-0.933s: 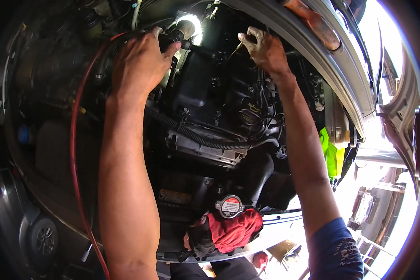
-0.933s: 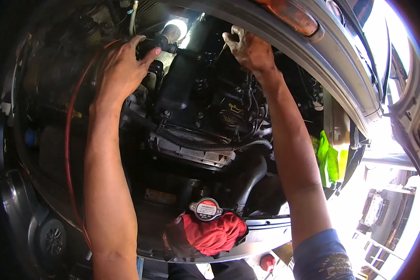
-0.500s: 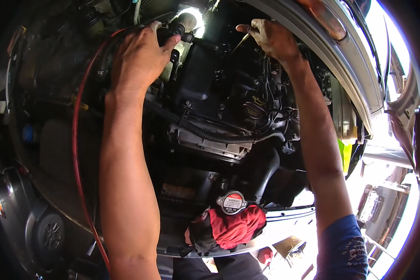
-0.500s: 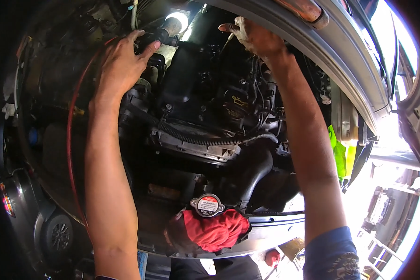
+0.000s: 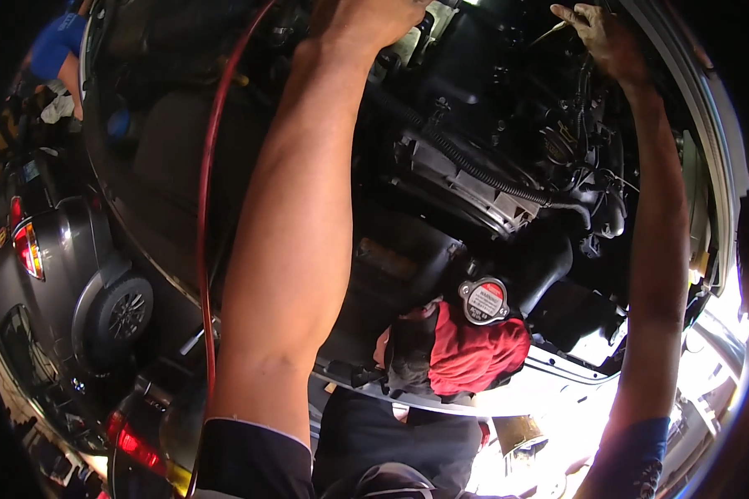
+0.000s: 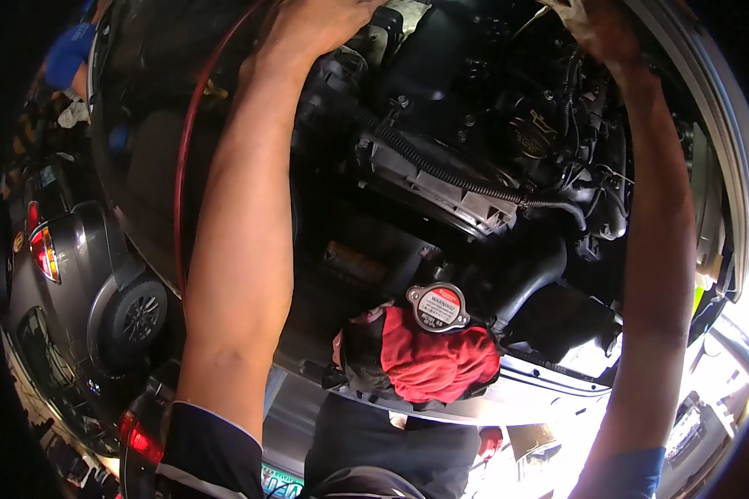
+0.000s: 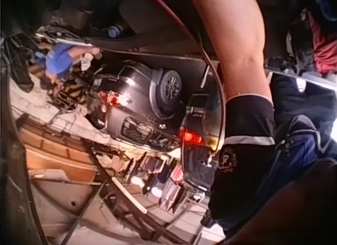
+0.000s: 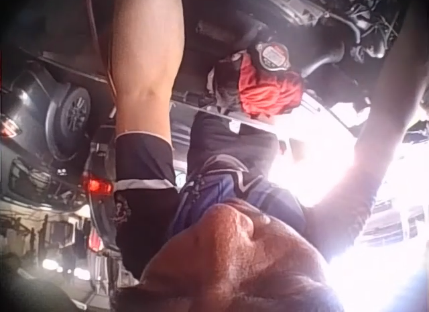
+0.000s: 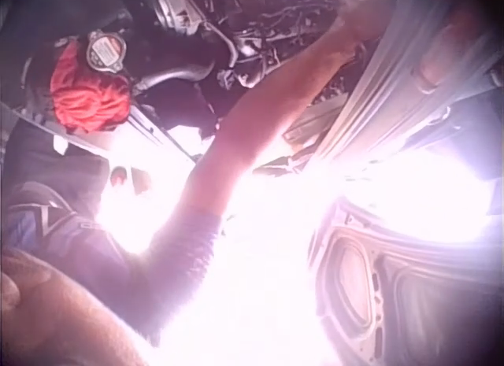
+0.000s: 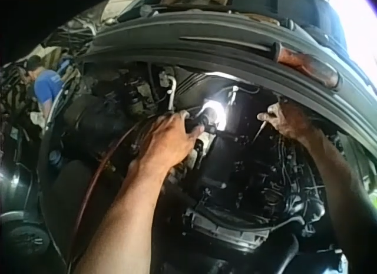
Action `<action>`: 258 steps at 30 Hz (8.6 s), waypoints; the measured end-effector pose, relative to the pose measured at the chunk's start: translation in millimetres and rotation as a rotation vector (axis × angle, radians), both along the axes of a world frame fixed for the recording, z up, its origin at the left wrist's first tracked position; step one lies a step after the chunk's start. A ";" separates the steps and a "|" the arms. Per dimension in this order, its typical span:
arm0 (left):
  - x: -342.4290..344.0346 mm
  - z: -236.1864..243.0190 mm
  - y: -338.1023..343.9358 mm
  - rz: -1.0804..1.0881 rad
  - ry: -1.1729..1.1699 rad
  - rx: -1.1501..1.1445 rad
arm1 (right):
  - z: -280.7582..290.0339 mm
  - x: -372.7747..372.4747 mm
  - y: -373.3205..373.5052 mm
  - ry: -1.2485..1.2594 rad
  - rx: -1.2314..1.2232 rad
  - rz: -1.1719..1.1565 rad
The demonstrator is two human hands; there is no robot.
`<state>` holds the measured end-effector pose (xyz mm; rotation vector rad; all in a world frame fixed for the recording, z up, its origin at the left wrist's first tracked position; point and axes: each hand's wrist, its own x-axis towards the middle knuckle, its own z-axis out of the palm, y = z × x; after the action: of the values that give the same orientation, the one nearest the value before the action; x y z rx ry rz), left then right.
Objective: Performing maintenance and repairs on a car engine inside the engine bay.
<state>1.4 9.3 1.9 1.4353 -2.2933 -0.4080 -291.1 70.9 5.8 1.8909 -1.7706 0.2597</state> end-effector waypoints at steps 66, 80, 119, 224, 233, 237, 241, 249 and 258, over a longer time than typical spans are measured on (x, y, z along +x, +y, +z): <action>-172.0 -51.6 -47.6 -0.472 0.641 0.102 | -36.2 -10.7 5.5 -1.221 0.228 0.126; -188.6 -44.8 -82.7 -0.442 0.953 0.437 | -46.3 -10.1 -43.3 -1.702 -0.190 0.253; -228.9 -39.1 -36.4 -0.364 1.385 0.600 | -43.9 33.1 -35.1 -2.224 -0.124 0.642; -205.2 -69.7 -88.9 -0.304 1.237 0.935 | -21.1 -10.1 -6.5 -0.984 0.289 0.250; -166.2 -41.2 -83.0 -0.756 0.184 0.522 | -5.2 -7.7 4.4 -0.470 0.257 0.265; -151.4 -46.6 -64.8 -0.770 0.201 0.437 | 4.2 -4.7 3.1 -0.150 0.244 0.158; -151.9 -59.9 -52.9 -0.621 0.256 0.353 | 7.4 -6.9 4.8 -0.391 0.239 0.100; -150.8 -66.3 -41.2 -0.628 0.300 0.245 | -6.3 -16.3 -4.6 -0.463 0.239 0.204; -153.1 -72.2 -45.2 -0.628 0.296 0.298 | -11.2 -11.7 -2.3 -0.156 0.181 0.021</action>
<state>-151.7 -35.9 -70.3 0.6593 -2.4505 -1.1021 -302.7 68.6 -5.4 2.0657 -1.9347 0.2688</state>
